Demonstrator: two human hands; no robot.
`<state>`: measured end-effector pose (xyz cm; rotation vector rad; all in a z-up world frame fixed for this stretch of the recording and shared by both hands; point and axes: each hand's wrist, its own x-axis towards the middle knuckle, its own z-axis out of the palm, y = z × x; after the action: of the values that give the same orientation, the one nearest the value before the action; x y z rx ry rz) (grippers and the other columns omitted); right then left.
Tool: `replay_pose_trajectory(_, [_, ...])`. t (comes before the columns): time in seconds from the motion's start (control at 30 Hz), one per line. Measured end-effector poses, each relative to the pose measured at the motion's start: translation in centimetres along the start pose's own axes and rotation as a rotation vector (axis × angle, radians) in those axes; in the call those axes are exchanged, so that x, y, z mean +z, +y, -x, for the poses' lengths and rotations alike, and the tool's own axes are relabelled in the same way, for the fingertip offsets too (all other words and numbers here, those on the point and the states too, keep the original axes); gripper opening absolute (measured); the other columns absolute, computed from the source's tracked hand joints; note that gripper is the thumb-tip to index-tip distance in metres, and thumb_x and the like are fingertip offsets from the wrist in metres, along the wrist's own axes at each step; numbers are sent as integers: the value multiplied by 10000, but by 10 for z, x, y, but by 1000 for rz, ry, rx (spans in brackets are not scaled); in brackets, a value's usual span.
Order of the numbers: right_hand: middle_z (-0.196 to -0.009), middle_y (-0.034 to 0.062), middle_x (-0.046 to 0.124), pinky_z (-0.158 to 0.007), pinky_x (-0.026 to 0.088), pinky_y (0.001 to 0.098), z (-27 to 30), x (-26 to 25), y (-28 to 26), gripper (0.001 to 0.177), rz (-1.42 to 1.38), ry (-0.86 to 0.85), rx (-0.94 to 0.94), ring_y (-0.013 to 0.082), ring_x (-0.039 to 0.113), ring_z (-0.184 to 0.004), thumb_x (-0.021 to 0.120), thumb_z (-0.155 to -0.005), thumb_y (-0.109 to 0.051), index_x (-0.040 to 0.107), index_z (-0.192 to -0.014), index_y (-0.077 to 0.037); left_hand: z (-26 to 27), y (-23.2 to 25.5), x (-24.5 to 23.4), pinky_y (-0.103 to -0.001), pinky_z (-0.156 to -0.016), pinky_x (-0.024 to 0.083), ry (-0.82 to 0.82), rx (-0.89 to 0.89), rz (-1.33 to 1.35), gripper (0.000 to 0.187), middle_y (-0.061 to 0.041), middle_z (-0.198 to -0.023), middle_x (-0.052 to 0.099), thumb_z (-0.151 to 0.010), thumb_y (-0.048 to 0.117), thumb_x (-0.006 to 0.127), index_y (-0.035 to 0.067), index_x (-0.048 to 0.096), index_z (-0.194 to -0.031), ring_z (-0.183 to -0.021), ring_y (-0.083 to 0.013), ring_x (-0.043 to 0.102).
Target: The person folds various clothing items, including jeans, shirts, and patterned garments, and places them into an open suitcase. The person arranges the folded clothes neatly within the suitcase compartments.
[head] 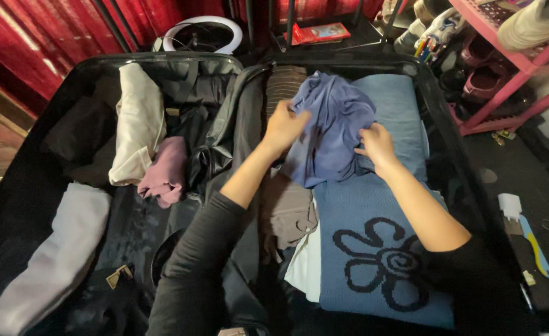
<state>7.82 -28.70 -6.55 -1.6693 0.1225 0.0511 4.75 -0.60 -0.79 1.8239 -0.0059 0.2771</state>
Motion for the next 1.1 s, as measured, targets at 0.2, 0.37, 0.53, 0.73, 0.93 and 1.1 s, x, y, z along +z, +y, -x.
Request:
replay_pose_trajectory(0.2, [-1130, 164, 635, -798, 615, 418, 25, 23, -8, 537, 192, 115, -171, 268, 673, -983, 647, -952, -146, 476, -1435, 14, 25, -16, -6, -486, -855, 553, -212, 313, -595, 420, -243, -1014, 709, -817, 327, 785, 22, 679, -1087, -1001, -427, 676])
replay_pose_trajectory(0.37, [-1431, 373, 422, -1108, 388, 565, 74, 39, -45, 741, 698, 287, -1038, 496, 412, -1335, 656, -853, 30, 344, -1518, 128, 52, 13, -9, -509, -803, 546, -31, 686, -397, 247, -238, -1038, 660, -927, 101, 617, 20, 576, -1157, -969, -446, 656])
replay_pose_trajectory(0.53, [-1534, 190, 474, -1191, 339, 514, 98, 45, -70, 668, 1028, 165, -1189, 411, 401, -1455, 659, -720, 90, 601, -1354, -114, 79, 48, -2, -501, -671, 545, -213, 748, -472, 335, -178, -969, 691, -927, 90, 569, 95, 586, -1262, -812, -418, 687])
replay_pose_trajectory(0.73, [-1424, 101, 591, -1040, 372, 499, 94, 34, -68, 414, 905, 82, -960, 376, 513, -1315, 694, -672, 21, 570, -1054, -80, 82, 50, -4, -497, -601, 548, -317, 772, -612, 490, -196, -840, 691, -881, 344, 722, 66, 580, -1259, -689, -413, 689])
replay_pose_trajectory(0.93, [-1341, 155, 652, -1093, 436, 458, 79, 20, -58, 275, 531, 363, -1050, 365, 599, -1224, 634, -932, 43, 452, -1120, -40, 69, 22, 0, -504, -698, 560, -381, 678, -786, 413, -173, -848, 698, -787, 293, 780, 43, 593, -1058, -791, -393, 703])
replay_pose_trajectory(1.1, [-1360, 258, 612, -1156, 430, 412, 69, 11, -49, 216, 225, 303, -1147, 321, 598, -1267, 534, -1033, 53, 375, -1159, -22, 67, 16, 0, -491, -720, 560, -350, 689, -731, 327, -191, -931, 687, -764, 213, 772, 45, 618, -1000, -830, -388, 694])
